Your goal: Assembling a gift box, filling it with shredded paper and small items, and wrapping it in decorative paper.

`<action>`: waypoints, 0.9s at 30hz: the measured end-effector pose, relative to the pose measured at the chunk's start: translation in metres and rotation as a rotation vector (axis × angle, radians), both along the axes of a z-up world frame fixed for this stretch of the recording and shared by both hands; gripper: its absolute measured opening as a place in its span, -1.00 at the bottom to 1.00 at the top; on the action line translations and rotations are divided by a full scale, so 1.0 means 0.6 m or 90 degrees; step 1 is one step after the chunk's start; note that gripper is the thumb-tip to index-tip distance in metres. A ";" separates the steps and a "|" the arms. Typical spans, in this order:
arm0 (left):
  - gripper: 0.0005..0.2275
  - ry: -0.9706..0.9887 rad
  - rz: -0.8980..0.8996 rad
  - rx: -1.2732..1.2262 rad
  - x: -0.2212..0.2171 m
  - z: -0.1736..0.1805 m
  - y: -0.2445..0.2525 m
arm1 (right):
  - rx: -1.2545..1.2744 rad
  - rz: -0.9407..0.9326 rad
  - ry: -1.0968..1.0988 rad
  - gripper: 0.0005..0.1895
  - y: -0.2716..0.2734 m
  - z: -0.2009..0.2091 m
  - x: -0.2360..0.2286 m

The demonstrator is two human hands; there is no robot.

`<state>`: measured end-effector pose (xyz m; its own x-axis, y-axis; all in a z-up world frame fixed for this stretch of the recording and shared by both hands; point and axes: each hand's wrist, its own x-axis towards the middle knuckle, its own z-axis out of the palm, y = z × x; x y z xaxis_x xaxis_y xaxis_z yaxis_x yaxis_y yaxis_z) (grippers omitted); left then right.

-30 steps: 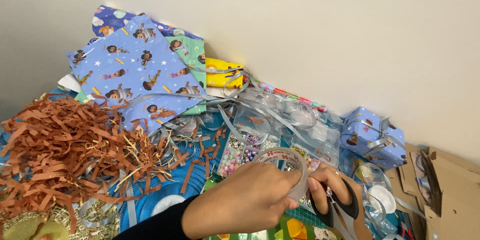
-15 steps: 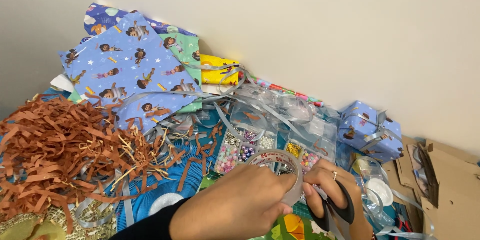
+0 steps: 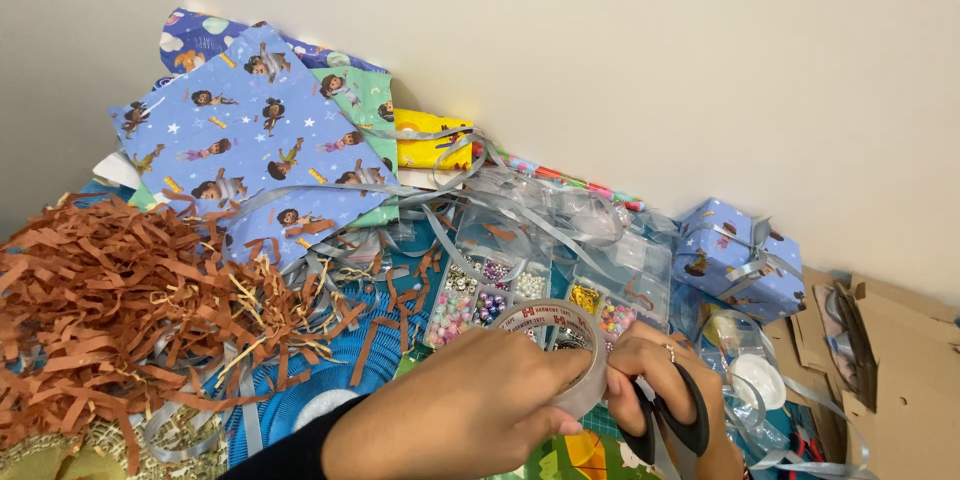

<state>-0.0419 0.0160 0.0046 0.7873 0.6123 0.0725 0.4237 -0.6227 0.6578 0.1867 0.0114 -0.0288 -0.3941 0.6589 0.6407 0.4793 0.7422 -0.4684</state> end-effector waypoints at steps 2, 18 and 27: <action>-0.76 0.013 -0.008 -0.013 -0.001 0.009 0.004 | 0.010 0.013 0.007 -0.70 0.003 0.004 -0.001; -0.82 0.088 -0.055 -0.050 -0.026 0.046 0.002 | -0.080 -0.062 0.072 -0.78 -0.042 0.003 0.007; -0.83 0.088 -0.053 -0.066 -0.021 0.047 -0.001 | -0.194 0.023 0.116 -0.65 -0.035 0.032 -0.005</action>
